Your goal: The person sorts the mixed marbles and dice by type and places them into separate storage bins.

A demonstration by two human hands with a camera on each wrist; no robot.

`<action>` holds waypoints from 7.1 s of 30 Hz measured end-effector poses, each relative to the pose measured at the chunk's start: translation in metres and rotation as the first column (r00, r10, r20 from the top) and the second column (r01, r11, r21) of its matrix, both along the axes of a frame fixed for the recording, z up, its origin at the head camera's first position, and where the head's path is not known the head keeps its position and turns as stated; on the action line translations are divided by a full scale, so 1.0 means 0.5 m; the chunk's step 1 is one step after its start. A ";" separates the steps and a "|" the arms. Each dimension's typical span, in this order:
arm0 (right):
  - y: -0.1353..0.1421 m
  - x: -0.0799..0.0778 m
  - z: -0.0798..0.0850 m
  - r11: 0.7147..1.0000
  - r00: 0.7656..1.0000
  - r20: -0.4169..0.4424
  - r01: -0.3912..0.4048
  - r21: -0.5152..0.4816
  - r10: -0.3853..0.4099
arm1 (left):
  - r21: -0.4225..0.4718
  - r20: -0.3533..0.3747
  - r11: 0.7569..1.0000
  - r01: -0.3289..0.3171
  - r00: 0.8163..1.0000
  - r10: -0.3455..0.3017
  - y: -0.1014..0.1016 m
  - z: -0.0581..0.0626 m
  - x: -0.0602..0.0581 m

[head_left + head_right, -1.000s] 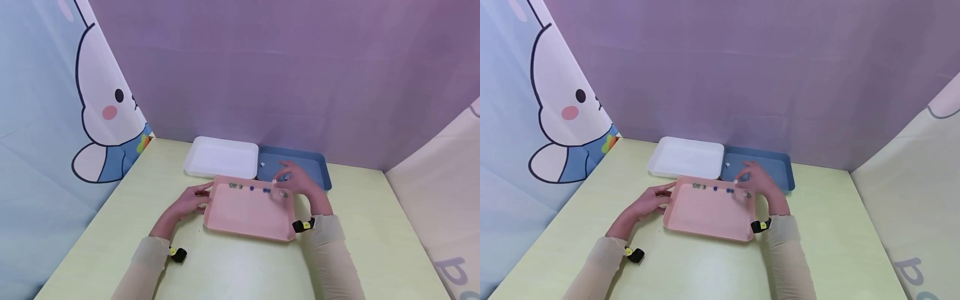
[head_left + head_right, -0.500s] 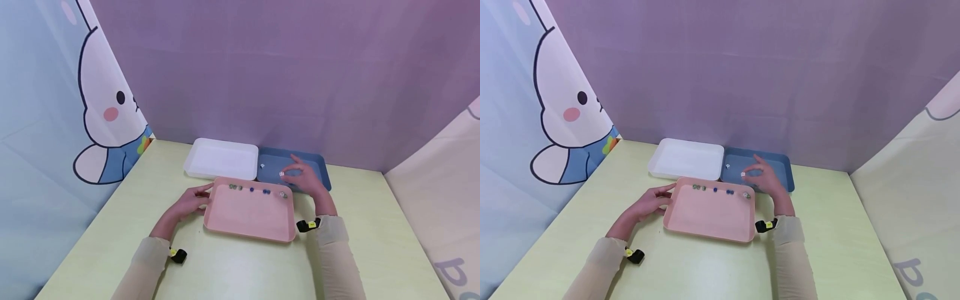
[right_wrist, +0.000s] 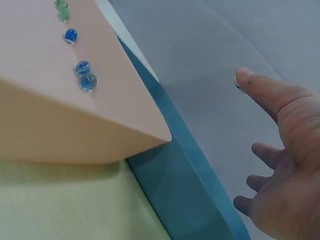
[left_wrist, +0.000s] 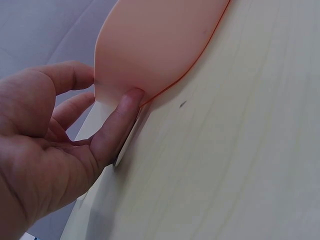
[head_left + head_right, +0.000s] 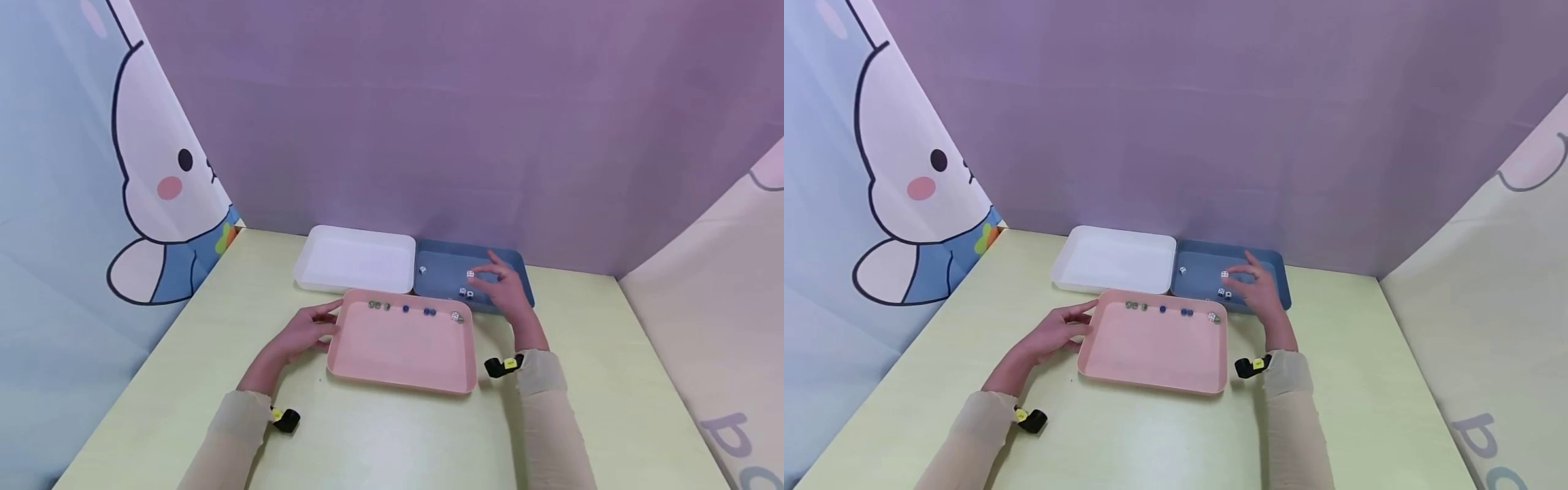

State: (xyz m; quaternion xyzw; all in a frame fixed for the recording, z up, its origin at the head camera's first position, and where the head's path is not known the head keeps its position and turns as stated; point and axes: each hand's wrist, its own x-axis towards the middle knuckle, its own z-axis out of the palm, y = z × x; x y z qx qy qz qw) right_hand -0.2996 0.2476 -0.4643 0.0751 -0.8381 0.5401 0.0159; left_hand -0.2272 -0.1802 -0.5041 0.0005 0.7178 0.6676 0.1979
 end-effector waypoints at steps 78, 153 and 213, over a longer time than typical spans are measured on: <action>-0.057 0.066 0.059 0.879 0.992 -0.079 -0.053 0.475 0.102 | -0.015 -0.023 1.000 0.015 1.000 -0.016 -0.006 0.009 0.006; -0.106 0.045 0.045 0.877 0.957 0.030 -0.277 0.393 0.289 | 0.004 0.009 0.999 0.038 0.999 -0.038 -0.007 0.016 0.006; 0.053 -0.012 -0.031 0.971 0.987 0.026 0.162 -0.176 -0.160 | -0.010 -0.007 1.000 0.005 1.000 -0.005 -0.003 0.008 0.004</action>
